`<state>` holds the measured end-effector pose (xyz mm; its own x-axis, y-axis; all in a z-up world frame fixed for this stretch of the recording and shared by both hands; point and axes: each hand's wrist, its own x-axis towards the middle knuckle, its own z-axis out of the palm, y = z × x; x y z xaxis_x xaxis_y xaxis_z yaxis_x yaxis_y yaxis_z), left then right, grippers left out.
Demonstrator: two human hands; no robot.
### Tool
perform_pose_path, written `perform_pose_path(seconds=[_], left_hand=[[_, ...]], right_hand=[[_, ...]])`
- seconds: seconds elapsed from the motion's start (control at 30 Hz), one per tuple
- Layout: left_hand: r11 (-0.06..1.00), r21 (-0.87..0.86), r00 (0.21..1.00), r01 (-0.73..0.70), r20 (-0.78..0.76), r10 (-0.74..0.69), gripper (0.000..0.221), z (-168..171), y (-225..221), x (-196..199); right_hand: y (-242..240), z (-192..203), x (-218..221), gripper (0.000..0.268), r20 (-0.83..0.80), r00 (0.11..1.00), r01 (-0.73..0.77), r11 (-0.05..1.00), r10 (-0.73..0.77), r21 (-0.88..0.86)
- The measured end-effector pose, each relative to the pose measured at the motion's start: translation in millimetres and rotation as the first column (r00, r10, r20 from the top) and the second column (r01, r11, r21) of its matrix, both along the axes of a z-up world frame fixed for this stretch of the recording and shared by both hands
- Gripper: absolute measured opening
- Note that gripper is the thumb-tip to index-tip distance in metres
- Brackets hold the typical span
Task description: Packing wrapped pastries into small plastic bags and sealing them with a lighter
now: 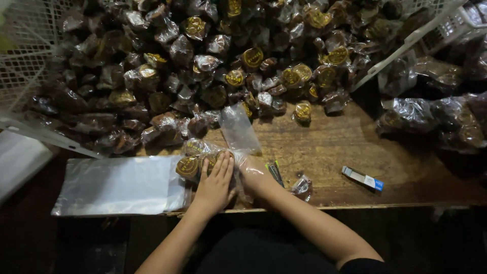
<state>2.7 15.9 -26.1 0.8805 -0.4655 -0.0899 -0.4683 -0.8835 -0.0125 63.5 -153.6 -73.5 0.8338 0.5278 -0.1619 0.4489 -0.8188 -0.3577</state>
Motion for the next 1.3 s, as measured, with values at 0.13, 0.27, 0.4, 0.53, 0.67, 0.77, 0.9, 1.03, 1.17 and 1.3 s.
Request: perform_pose_path(seconds=[0.13, 0.27, 0.4, 0.53, 0.67, 0.77, 0.9, 1.03, 1.17, 1.3], left_hand=[[1.000, 0.005, 1.000, 0.005, -0.010, -0.005, 0.100, 5, -1, 2], [1.000, 0.021, 1.000, -0.008, -0.029, 0.009, 0.098, 13, -3, 1], [0.998, 0.054, 0.999, -0.011, -0.049, 0.014, 0.098, 19, -7, 2], [0.988, 0.156, 0.987, -0.020, -0.153, 0.044, 0.092, 38, -15, 5], [0.979, 0.206, 0.979, -0.013, -0.195, 0.054, 0.097, 46, -19, 6], [0.972, 0.236, 0.975, 0.000, -0.216, 0.052, 0.091, 42, -18, 7], [0.988, -0.149, 0.902, 0.050, 0.432, 0.020, 0.052, 6, 1, 4], [0.963, -0.266, 0.880, 0.055, 0.468, 0.078, 0.055, 38, 15, 3], [0.617, -0.783, 0.996, 0.071, 0.083, -0.009, 0.047, 113, 20, -15], [0.524, -0.832, 0.946, 0.180, 0.001, -0.324, 0.034, 149, 9, -18]], right_hand=[[-13, -53, 6, 0.044, 0.348, 0.923, -0.146, 0.987, 0.161, -0.068], [-21, -95, 13, 0.048, 0.392, 0.906, -0.141, 0.987, 0.161, -0.079], [-21, -24, 7, 0.034, 0.221, 0.966, -0.145, 0.989, 0.132, 0.041], [-35, 64, -37, 0.050, 0.151, 0.966, -0.207, 0.977, 0.211, -0.044], [-48, 74, -43, 0.058, 0.066, 0.958, -0.261, 0.947, 0.277, -0.190], [-58, 41, -29, 0.044, 0.066, 0.979, -0.176, 0.967, 0.191, -0.182], [-52, 100, -50, 0.022, 0.459, 0.872, -0.218, 0.975, 0.172, 0.048], [-65, 164, -64, 0.017, 0.502, 0.840, -0.163, 0.786, -0.207, 0.596], [-75, 182, -48, 0.031, 0.290, 0.934, -0.125, 0.566, -0.210, 0.814], [-54, 171, -54, 0.068, 0.088, 0.983, -0.171, 0.616, 0.163, 0.769]])
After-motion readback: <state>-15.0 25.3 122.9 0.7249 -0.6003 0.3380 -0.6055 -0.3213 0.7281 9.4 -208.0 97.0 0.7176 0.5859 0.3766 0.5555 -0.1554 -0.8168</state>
